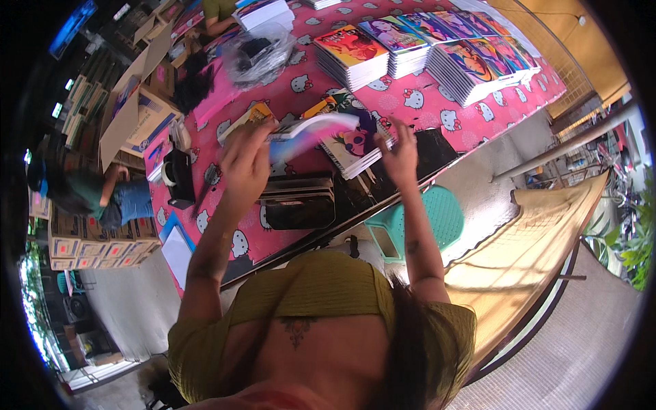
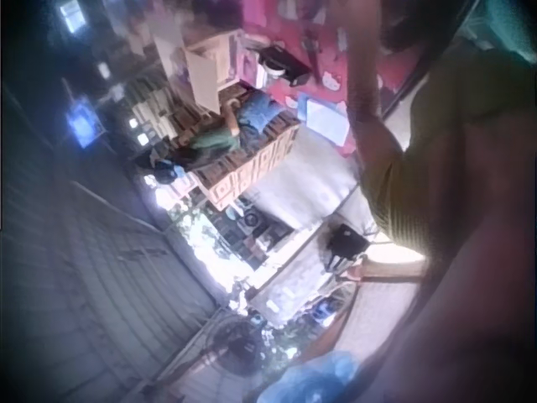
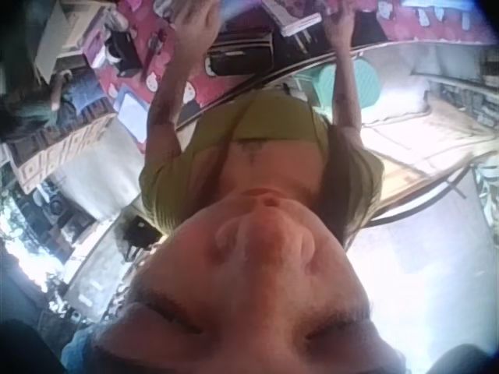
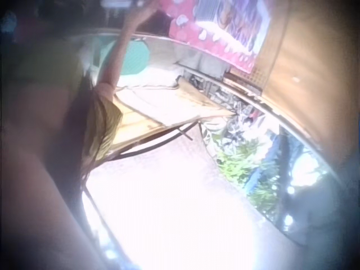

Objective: The person wraps individual books in plastic sleeves and secures them with adhesive tape, working at a table covered with a pink cloth.

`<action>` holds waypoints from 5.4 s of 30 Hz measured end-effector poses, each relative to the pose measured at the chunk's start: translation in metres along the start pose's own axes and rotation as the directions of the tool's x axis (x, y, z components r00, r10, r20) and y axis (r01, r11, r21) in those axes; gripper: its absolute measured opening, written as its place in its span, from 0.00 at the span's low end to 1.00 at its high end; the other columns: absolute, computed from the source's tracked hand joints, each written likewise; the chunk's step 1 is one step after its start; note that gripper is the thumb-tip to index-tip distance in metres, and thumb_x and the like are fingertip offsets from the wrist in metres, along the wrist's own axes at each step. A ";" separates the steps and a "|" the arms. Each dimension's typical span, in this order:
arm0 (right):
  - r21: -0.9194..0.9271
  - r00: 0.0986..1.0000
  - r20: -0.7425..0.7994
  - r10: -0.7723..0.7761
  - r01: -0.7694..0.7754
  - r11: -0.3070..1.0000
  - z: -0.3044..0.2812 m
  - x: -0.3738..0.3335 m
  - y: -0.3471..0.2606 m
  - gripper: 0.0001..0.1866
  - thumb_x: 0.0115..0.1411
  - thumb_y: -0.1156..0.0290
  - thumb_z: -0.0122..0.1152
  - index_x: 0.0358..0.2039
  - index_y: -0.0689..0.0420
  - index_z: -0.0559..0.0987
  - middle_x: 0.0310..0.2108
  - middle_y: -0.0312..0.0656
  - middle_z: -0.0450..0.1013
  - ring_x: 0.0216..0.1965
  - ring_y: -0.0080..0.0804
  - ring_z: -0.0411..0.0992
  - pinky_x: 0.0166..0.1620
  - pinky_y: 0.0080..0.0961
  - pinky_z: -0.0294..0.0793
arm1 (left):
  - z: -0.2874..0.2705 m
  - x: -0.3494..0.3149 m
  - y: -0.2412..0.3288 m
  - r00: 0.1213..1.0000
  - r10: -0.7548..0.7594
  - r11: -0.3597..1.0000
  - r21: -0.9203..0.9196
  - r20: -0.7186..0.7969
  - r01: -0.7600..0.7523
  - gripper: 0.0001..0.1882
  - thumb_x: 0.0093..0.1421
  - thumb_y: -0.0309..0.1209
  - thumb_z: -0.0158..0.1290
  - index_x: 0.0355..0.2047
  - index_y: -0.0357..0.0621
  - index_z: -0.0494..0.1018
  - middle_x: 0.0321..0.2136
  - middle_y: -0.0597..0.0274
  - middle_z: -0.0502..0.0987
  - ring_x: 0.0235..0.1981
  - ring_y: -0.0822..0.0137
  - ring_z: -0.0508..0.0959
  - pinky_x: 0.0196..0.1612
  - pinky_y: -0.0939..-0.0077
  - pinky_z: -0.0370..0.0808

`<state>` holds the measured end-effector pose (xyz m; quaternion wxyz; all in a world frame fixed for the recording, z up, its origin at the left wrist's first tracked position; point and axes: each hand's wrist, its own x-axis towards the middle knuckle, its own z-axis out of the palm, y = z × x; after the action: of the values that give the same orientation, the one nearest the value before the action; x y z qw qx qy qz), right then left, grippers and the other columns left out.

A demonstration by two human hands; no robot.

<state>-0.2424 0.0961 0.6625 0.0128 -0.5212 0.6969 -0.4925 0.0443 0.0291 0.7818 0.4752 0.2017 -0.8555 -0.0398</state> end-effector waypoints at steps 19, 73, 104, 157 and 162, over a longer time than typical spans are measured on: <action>0.193 0.763 0.468 -0.446 0.405 0.894 0.039 -0.091 -0.104 0.29 0.51 0.65 0.71 0.55 0.49 0.76 0.44 0.41 0.74 0.45 0.45 0.72 0.47 0.41 0.72 | 0.013 -0.166 -0.229 0.806 -0.382 0.886 0.428 0.453 0.180 0.19 0.57 0.26 0.58 0.50 0.41 0.73 0.47 0.48 0.75 0.45 0.47 0.78 0.46 0.60 0.78; 0.670 0.814 0.568 -0.121 -0.371 0.643 0.143 -0.080 -0.069 0.32 0.64 0.65 0.64 0.64 0.60 0.62 0.54 0.41 0.66 0.52 0.26 0.65 0.55 0.24 0.65 | -0.090 -0.261 -0.193 0.565 -0.817 0.301 0.749 -0.116 0.590 0.15 0.62 0.31 0.52 0.47 0.38 0.72 0.42 0.46 0.75 0.46 0.45 0.75 0.52 0.53 0.72; 0.254 0.684 0.512 -0.519 0.457 0.852 0.183 -0.060 -0.197 0.07 0.57 0.66 0.64 0.35 0.51 0.79 0.32 0.43 0.79 0.30 0.48 0.78 0.32 0.41 0.78 | -0.082 -0.183 -0.070 0.834 -0.526 0.828 0.124 -0.165 0.547 0.08 0.56 0.27 0.60 0.37 0.42 0.80 0.27 0.56 0.79 0.25 0.56 0.77 0.28 0.64 0.72; 0.225 0.593 0.645 -0.482 0.456 0.861 0.168 -0.034 -0.179 0.07 0.62 0.63 0.57 0.36 0.51 0.80 0.33 0.41 0.78 0.32 0.50 0.77 0.32 0.45 0.77 | -0.034 -0.174 -0.046 0.792 -0.586 0.663 0.662 0.170 0.349 0.44 0.61 0.55 0.51 0.65 0.31 0.57 0.67 0.44 0.53 0.69 0.44 0.53 0.65 0.35 0.48; 0.238 0.559 0.649 -0.516 0.495 0.835 0.161 -0.030 -0.176 0.08 0.61 0.64 0.57 0.38 0.51 0.80 0.35 0.42 0.78 0.34 0.51 0.77 0.34 0.44 0.77 | -0.029 -0.164 -0.057 0.821 -0.570 0.600 0.701 0.037 0.385 0.48 0.60 0.55 0.51 0.67 0.29 0.52 0.70 0.39 0.48 0.72 0.44 0.48 0.65 0.29 0.43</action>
<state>-0.0174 0.0148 0.6882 0.1369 -0.8429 0.4541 -0.2541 0.1628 0.0435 0.6524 0.2272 0.5735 -0.7786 0.1154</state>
